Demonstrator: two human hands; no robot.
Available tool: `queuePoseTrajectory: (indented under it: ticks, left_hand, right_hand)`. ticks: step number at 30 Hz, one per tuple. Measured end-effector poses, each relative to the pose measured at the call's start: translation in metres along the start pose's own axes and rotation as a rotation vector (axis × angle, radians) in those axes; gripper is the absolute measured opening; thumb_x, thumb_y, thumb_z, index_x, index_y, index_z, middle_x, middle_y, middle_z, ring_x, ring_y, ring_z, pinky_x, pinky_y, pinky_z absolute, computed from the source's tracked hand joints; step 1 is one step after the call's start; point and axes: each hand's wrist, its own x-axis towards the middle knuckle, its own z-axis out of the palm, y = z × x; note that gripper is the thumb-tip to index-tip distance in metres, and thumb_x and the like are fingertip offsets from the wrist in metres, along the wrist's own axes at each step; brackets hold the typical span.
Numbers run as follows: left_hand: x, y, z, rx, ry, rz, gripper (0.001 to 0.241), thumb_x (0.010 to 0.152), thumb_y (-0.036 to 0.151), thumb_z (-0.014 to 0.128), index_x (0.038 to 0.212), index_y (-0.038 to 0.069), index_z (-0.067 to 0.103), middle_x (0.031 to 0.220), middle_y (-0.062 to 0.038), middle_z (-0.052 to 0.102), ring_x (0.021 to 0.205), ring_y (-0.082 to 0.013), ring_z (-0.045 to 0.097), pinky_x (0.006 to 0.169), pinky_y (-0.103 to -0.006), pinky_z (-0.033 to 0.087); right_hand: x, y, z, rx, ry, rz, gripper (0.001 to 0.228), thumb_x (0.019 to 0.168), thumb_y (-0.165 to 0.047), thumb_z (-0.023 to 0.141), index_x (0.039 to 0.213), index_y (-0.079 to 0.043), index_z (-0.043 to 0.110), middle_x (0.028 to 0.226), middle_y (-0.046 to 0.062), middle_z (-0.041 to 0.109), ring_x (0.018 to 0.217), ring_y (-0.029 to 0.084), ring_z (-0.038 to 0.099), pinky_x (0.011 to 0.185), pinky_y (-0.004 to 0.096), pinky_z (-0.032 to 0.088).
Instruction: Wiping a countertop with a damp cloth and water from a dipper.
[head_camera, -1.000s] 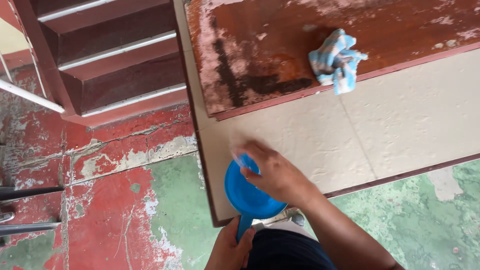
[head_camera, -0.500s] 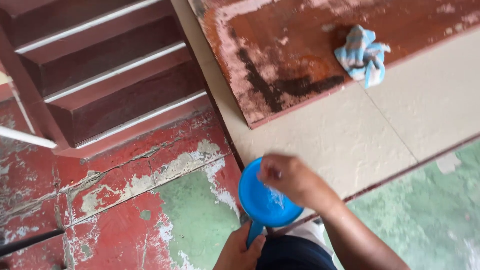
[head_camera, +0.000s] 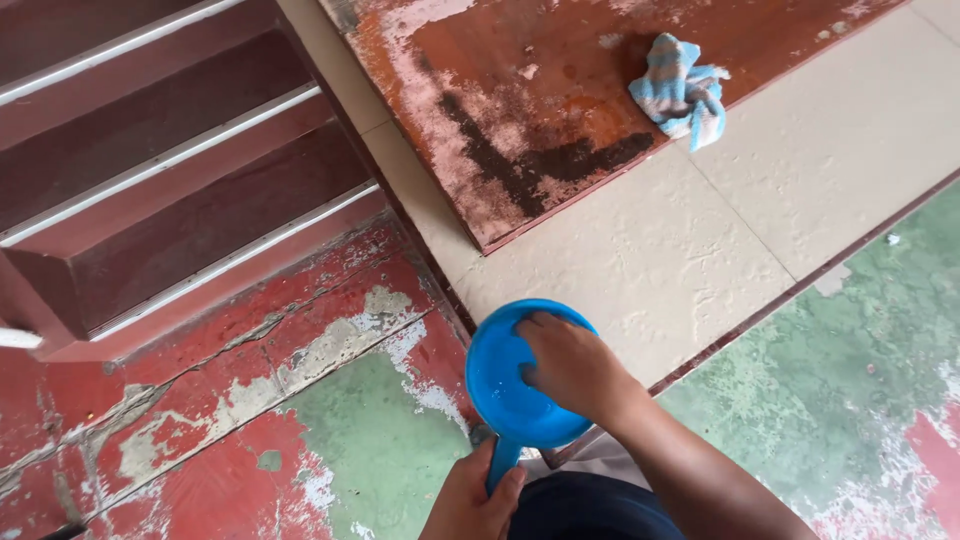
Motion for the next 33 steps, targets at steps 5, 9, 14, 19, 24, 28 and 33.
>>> queuePoseTrajectory:
  ticks: [5, 9, 14, 19, 24, 28, 33]
  left_hand:
    - [0.019, 0.015, 0.007, -0.042, -0.016, 0.04, 0.025, 0.097, 0.013, 0.062, 0.122, 0.011, 0.062, 0.055, 0.002, 0.048, 0.04, -0.0071, 0.046, 0.039, -0.0266, 0.036]
    - [0.024, 0.018, 0.019, -0.128, 0.019, 0.005, 0.026, 0.098, 0.014, 0.06, 0.123, 0.011, 0.061, 0.055, 0.003, 0.048, 0.039, -0.0078, 0.044, 0.038, -0.0269, 0.036]
    - [0.047, 0.024, 0.029, -0.216, 0.117, 0.019, 0.021, 0.098, 0.014, 0.059, 0.117, 0.005, 0.062, 0.055, 0.002, 0.046, 0.039, -0.0084, 0.041, 0.037, -0.0273, 0.034]
    - [0.071, 0.071, 0.043, -0.183, 0.219, 0.164, 0.016, 0.098, 0.017, 0.058, 0.109, 0.006, 0.059, 0.057, 0.001, 0.047, 0.04, -0.0085, 0.043, 0.036, -0.0284, 0.037]
    - [0.115, 0.129, 0.071, -0.156, 0.374, 0.266, 0.018, 0.099, 0.022, 0.059, 0.097, 0.004, 0.057, 0.056, 0.0, 0.045, 0.04, -0.0091, 0.043, 0.037, -0.0281, 0.037]
    - [0.16, 0.161, 0.096, -0.192, 0.419, 0.315, 0.017, 0.099, 0.021, 0.06, 0.096, 0.005, 0.056, 0.057, 0.001, 0.044, 0.043, -0.0079, 0.042, 0.037, -0.0279, 0.038]
    - [0.21, 0.186, 0.125, -0.231, 0.445, 0.343, 0.019, 0.1, 0.022, 0.061, 0.093, 0.006, 0.053, 0.06, 0.002, 0.046, 0.047, -0.0079, 0.045, 0.041, -0.0285, 0.042]
  right_hand:
    - [0.02, -0.013, -0.06, 0.177, -0.045, 0.222, 0.017, 0.081, -0.013, 0.074, 0.094, -0.004, 0.068, 0.092, 0.014, 0.071, 0.088, 0.032, 0.07, 0.078, 0.042, 0.059]
    - [0.034, -0.044, -0.144, -0.056, 0.429, -0.201, 0.042, 0.078, -0.018, 0.076, 0.116, -0.001, 0.071, 0.133, 0.028, 0.065, 0.124, 0.048, 0.057, 0.097, 0.046, 0.051]
    - [0.019, 0.032, -0.147, 0.282, 0.291, -0.09, 0.033, 0.089, -0.019, 0.076, 0.118, -0.004, 0.072, 0.129, 0.017, 0.069, 0.12, 0.031, 0.067, 0.102, 0.044, 0.049]
    - [0.02, 0.115, -0.146, 0.4, 0.108, 0.363, 0.028, 0.089, -0.024, 0.074, 0.113, -0.011, 0.074, 0.116, 0.005, 0.077, 0.092, 0.019, 0.075, 0.072, 0.035, 0.059]
    - [0.03, 0.179, -0.15, 0.353, 0.255, 0.3, 0.022, 0.09, -0.017, 0.076, 0.109, -0.007, 0.075, 0.107, 0.007, 0.077, 0.084, 0.02, 0.073, 0.069, 0.033, 0.057]
    - [0.059, 0.206, -0.155, 0.384, 0.247, 0.332, 0.023, 0.088, -0.016, 0.076, 0.109, -0.007, 0.073, 0.11, 0.007, 0.075, 0.091, 0.02, 0.073, 0.067, 0.035, 0.057]
    - [0.092, 0.241, -0.148, 0.194, 0.491, 0.07, 0.029, 0.088, -0.011, 0.079, 0.115, -0.005, 0.07, 0.137, 0.017, 0.06, 0.132, 0.039, 0.054, 0.105, 0.046, 0.049]
